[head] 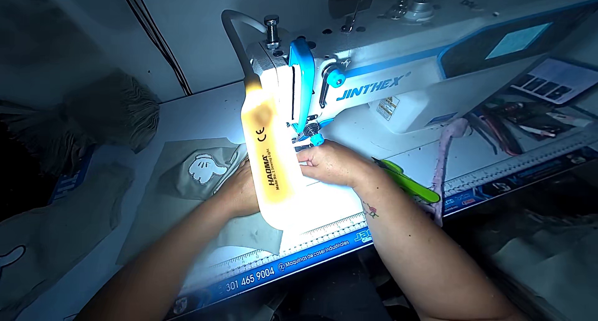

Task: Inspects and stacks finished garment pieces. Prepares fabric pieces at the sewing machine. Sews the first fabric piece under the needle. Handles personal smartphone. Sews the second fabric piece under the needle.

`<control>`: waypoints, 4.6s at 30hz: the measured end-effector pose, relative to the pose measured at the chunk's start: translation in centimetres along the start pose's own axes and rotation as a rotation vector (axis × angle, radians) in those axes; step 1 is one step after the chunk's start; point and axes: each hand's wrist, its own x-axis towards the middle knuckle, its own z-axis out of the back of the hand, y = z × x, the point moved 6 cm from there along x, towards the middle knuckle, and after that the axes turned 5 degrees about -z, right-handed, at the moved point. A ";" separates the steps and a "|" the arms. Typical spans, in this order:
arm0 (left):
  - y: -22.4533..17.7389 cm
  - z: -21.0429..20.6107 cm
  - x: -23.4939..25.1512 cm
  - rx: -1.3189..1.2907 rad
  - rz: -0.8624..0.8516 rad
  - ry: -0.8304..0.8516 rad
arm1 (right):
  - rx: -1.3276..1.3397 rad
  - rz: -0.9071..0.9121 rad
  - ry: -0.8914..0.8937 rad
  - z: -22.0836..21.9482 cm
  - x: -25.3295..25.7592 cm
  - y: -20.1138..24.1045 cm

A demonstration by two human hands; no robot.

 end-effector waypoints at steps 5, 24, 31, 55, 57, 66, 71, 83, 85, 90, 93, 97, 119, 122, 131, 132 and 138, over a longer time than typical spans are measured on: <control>0.8 0.3 0.6 -0.030 0.007 -0.004 | 0.095 0.086 -0.138 0.2 -0.1 -0.1; 1.4 0.8 2.0 -0.049 -0.037 -0.104 | 0.235 -0.153 -0.589 2.9 0.1 -2.7; 1.4 0.9 2.0 -0.048 -0.042 -0.137 | 0.195 -0.141 -0.594 3.1 -0.3 -2.5; -2.4 0.6 -0.5 0.080 0.267 0.001 | 0.253 -0.127 -0.548 2.9 -0.1 -2.9; -3.1 1.1 -1.0 0.051 0.331 0.057 | 0.269 -0.144 -0.533 2.8 -0.1 -2.9; -0.5 3.7 -4.0 0.096 0.035 0.179 | 0.274 -0.175 -0.499 2.6 -0.1 -2.8; 1.3 3.9 -5.6 0.062 0.381 0.103 | 0.268 -0.190 -0.497 2.6 -0.2 -2.6; 1.0 5.1 -5.8 0.113 0.578 0.001 | 0.271 -0.173 -0.553 2.7 -0.9 0.1; 0.4 7.4 -6.6 0.162 0.517 -0.252 | 0.257 -0.183 -0.565 2.6 -0.9 -0.5; 2.1 13.5 -15.0 0.237 0.765 -0.310 | 0.225 -0.207 -0.553 2.1 -0.6 -2.0; 5.3 15.0 -22.6 0.155 1.010 -0.106 | 0.227 -0.257 -0.533 1.8 -0.2 -2.1; 6.0 14.9 -27.1 0.133 1.034 0.021 | 0.207 -0.248 -0.497 0.7 1.3 -4.8; -5.8 19.6 -18.9 0.455 0.287 -0.260 | 0.310 0.333 -0.396 -4.2 -3.5 18.6; -9.0 18.6 -16.2 0.412 0.058 -0.277 | 0.680 0.329 -0.030 -5.7 -2.0 19.7; -7.6 15.1 -16.2 -0.060 0.335 -0.085 | 0.895 -0.045 0.254 -4.5 -4.5 14.1; -7.4 14.9 -16.2 -0.102 0.411 -0.019 | 0.828 -0.054 0.192 -3.7 -4.6 13.4; -5.0 15.3 -17.4 -0.264 0.877 -0.186 | 0.534 -0.004 -0.251 1.5 -5.1 11.2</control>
